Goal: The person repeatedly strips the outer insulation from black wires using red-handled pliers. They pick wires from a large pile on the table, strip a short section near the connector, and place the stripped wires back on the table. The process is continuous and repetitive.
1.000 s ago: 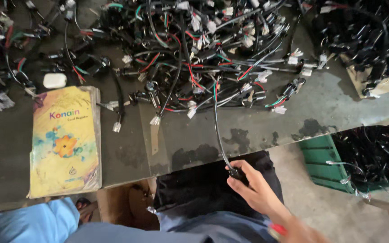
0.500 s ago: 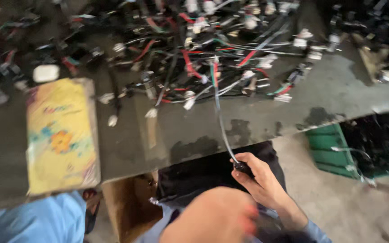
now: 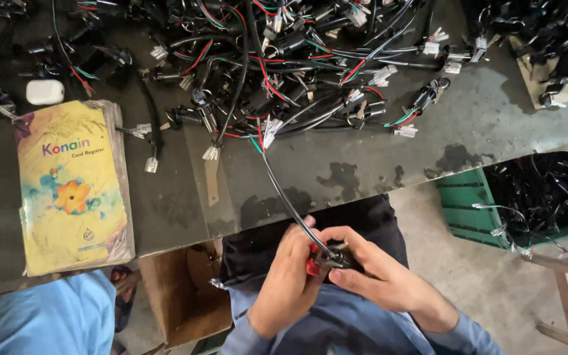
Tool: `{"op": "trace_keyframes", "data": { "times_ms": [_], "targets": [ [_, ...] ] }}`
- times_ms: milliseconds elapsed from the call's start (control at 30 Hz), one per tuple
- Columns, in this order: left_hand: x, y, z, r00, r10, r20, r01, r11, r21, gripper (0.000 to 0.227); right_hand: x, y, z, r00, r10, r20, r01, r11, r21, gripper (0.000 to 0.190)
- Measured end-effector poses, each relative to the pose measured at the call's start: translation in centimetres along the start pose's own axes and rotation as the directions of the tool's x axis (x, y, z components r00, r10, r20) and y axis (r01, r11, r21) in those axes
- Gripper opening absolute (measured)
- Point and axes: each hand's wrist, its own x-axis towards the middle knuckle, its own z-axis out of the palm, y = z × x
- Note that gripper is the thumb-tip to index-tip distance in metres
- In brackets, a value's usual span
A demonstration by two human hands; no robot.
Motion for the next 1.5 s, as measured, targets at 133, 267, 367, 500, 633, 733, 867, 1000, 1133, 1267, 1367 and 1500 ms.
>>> {"op": "trace_keyframes", "data": {
  "times_ms": [133, 267, 367, 500, 633, 733, 867, 1000, 1133, 1267, 1367, 1500],
  "targets": [
    [0.5, -0.4, 0.3, 0.9, -0.353, 0.256, 0.384, 0.92, -0.081, 0.024, 0.3, 0.3, 0.1, 0.992, 0.103, -0.076, -0.118, 0.97, -0.214, 0.043],
    [-0.5, -1.2, 0.4, 0.907, -0.401, 0.126, 0.408, 0.912, -0.034, 0.028, 1.3, 1.6, -0.5, 0.979, -0.144, -0.142, 0.086, 0.931, -0.354, 0.046],
    [-1.6, -1.7, 0.6, 0.843, -0.515, 0.153, 0.518, 0.855, 0.028, 0.035, 2.3, 2.7, -1.1, 0.938, -0.286, -0.198, 0.09, 0.749, -0.657, 0.042],
    [-2.8, -1.7, 0.9, 0.856, -0.508, 0.095, 0.503, 0.861, 0.076, 0.032, 3.2, 3.6, -1.3, 0.957, -0.194, -0.218, 0.002, 0.751, -0.66, 0.033],
    [-2.5, -1.5, 1.5, 0.818, -0.558, 0.14, 0.558, 0.829, 0.043, 0.034, 2.9, 3.7, -1.6, 0.951, -0.231, -0.207, 0.041, 0.756, -0.653, 0.034],
    [-2.3, -1.3, 1.7, 0.88, -0.471, 0.066, 0.462, 0.879, 0.115, 0.028, 2.9, 3.7, -1.5, 0.96, -0.224, -0.165, 0.058, 0.742, -0.668, 0.032],
    [-2.0, -1.2, 1.7, 0.898, -0.441, -0.012, 0.428, 0.865, 0.263, 0.025, 3.1, 3.4, -1.3, 0.958, -0.102, -0.269, -0.094, 0.773, -0.628, 0.031],
    [-1.8, -1.0, 1.9, 0.883, -0.466, 0.055, 0.461, 0.883, 0.084, 0.024, 2.8, 2.7, -0.9, 0.96, -0.097, -0.264, -0.09, 0.784, -0.614, 0.031],
    [-1.9, -0.9, 1.8, 0.718, -0.663, 0.212, 0.653, 0.747, 0.125, 0.024, 2.5, 3.0, 1.0, 0.884, -0.104, -0.455, -0.391, 0.368, -0.844, 0.031],
    [-1.7, -0.5, 1.7, 0.771, -0.615, 0.166, 0.617, 0.786, 0.046, 0.024, 2.3, 3.6, 1.4, 0.887, -0.25, -0.388, -0.249, 0.448, -0.859, 0.038],
    [-1.2, -0.5, 1.5, 0.786, -0.59, 0.185, 0.603, 0.797, -0.02, 0.028, 2.6, 4.0, 0.8, 0.862, -0.347, -0.37, -0.151, 0.52, -0.841, 0.04],
    [-1.9, 0.0, 1.5, 0.725, -0.661, 0.193, 0.673, 0.739, 0.001, 0.027, 2.1, 4.1, 0.3, 0.882, -0.324, -0.341, -0.073, 0.623, -0.779, 0.038]
  ]
}}
